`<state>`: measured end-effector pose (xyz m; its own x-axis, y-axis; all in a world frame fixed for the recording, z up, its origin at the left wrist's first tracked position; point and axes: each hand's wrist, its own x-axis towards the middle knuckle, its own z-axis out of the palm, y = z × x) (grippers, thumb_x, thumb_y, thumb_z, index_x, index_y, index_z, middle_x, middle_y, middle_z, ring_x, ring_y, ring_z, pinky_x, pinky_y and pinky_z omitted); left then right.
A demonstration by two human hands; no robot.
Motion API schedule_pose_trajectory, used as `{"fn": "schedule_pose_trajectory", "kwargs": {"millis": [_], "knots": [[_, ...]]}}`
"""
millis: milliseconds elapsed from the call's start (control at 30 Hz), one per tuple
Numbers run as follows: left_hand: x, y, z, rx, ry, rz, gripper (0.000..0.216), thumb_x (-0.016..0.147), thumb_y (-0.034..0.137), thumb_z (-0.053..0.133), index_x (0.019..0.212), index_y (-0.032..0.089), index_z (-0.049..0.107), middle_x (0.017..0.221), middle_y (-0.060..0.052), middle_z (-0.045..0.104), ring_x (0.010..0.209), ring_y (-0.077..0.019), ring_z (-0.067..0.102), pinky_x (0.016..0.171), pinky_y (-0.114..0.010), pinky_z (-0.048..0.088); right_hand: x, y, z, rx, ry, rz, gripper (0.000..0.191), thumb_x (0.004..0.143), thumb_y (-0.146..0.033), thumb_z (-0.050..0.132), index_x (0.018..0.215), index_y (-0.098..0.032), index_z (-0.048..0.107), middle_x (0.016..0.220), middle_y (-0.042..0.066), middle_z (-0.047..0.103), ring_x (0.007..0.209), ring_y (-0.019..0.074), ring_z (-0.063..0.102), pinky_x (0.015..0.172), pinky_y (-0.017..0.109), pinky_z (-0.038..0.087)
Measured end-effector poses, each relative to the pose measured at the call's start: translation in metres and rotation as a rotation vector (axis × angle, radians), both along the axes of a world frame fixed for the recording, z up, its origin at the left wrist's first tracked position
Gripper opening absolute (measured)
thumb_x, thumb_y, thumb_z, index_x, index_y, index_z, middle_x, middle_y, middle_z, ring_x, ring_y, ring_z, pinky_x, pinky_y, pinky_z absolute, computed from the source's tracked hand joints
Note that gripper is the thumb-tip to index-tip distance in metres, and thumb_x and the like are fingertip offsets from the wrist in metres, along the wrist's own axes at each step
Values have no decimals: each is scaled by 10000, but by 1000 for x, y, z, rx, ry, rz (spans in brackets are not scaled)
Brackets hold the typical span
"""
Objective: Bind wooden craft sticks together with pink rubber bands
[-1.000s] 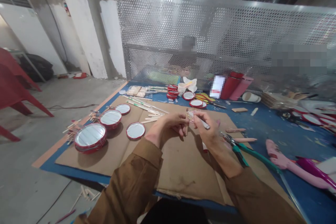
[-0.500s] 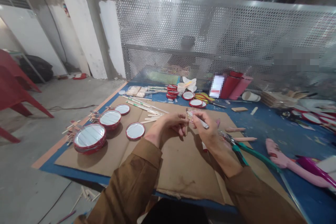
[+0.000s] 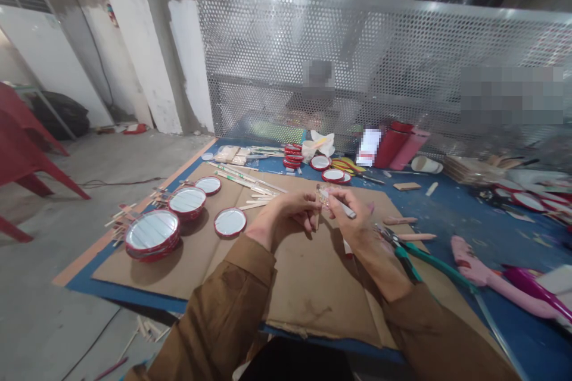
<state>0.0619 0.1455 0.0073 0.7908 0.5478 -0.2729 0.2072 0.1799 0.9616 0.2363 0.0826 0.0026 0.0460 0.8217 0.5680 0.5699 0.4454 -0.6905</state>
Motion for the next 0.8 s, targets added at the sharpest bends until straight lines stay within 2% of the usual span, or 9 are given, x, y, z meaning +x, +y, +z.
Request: {"fn": "schedule_pose_trajectory", "kwargs": {"millis": [267, 633, 800], "knots": [[0, -3, 3, 3, 5, 8, 221, 1067, 266, 439, 915, 162, 563, 639, -26, 691, 491, -136, 661, 587, -295, 608, 2, -1, 1, -18, 12, -26, 300, 911, -513, 570, 949, -237, 682, 696, 31, 684, 704, 232, 671, 657, 345, 520], [-1, -2, 1, -14, -15, 7, 237, 1051, 363, 519, 927, 165, 557, 634, -27, 685, 496, -153, 673, 578, -299, 604, -2, -5, 5, 6, -16, -20, 308, 915, -520, 559, 931, -239, 683, 647, 8, 665, 668, 213, 650, 730, 353, 522], [0, -2, 2, -11, -9, -1, 216, 1065, 315, 474, 930, 166, 553, 643, -38, 693, 491, -159, 676, 565, -293, 594, -5, -5, 6, 5, 10, 0, 300, 911, -510, 556, 911, -236, 678, 638, 2, 656, 643, 205, 646, 731, 352, 525]]}}
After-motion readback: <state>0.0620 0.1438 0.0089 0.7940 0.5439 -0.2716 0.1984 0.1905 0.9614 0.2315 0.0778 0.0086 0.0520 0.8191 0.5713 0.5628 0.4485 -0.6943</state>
